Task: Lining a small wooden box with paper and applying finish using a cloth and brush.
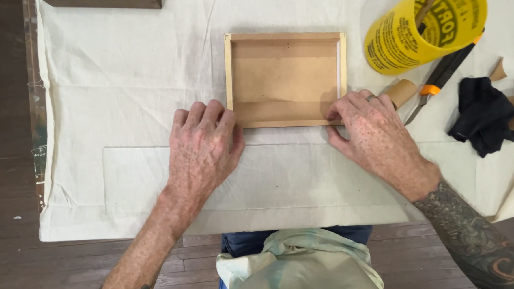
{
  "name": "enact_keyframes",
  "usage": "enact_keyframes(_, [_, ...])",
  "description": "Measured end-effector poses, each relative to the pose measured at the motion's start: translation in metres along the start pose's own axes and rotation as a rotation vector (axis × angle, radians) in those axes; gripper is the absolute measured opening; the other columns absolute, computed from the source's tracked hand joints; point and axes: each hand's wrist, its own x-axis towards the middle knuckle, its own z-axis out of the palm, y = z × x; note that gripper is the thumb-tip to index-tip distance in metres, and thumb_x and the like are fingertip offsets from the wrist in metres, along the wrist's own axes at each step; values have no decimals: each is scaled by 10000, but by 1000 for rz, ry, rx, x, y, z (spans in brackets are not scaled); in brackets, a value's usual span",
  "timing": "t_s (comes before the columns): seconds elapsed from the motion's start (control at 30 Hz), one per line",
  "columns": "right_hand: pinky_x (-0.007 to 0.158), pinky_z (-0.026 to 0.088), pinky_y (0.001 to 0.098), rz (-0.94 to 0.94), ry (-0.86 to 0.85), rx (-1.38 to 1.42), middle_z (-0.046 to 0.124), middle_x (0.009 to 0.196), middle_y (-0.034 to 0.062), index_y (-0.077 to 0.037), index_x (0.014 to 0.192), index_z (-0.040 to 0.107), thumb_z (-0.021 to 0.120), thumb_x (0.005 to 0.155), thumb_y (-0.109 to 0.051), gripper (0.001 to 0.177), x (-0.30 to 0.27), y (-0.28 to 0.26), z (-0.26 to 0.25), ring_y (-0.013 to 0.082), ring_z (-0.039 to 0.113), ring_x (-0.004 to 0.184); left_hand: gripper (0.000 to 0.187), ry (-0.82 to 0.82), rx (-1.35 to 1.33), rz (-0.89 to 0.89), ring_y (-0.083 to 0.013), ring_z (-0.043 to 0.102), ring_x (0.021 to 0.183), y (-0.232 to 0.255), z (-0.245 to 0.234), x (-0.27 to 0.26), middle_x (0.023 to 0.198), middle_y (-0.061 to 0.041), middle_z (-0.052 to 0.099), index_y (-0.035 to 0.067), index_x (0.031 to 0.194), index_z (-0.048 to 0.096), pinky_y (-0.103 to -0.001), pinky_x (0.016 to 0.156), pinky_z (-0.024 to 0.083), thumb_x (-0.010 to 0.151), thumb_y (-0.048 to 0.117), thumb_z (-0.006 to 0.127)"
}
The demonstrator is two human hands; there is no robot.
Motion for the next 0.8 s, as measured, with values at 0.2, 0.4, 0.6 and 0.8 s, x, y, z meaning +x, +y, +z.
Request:
enact_keyframes(0.2, [859, 490, 363, -21, 15, -29, 635, 832, -6, -184, 945, 677, 786, 829, -277, 184, 14, -10, 12, 209, 663, 919, 131, -14, -148, 38, -236, 641, 799, -6, 7, -2, 784, -31, 591, 112, 748, 695, -383, 762, 490, 796, 157, 809])
enact_keyframes(0.4, [837, 496, 374, -69, 65, 61, 630, 814, 32, -162, 903, 687, 793, 781, -217, 171, 34, -39, 17, 250, 656, 882, 168, 44, -196, 61, -238, 640, 793, -9, 17, -8, 771, -30, 580, 126, 717, 665, -389, 791, 489, 813, 171, 795])
enact_keyframes(0.6, [832, 495, 405, -130, 31, 170, 665, 840, 63, -141, 890, 699, 784, 773, -187, 152, 58, -74, 35, 278, 677, 873, 140, 85, -205, 42, -213, 636, 749, -8, 18, -11, 740, -29, 578, 103, 737, 700, -376, 837, 501, 812, 128, 815])
enact_keyframes(0.8, [849, 466, 433, -170, -46, 194, 648, 893, 112, -105, 936, 653, 786, 725, -190, 264, 76, -94, 25, 326, 651, 957, 176, 100, -191, 37, -215, 627, 724, -6, 18, -12, 733, -41, 570, 98, 732, 677, -393, 853, 499, 777, 136, 842])
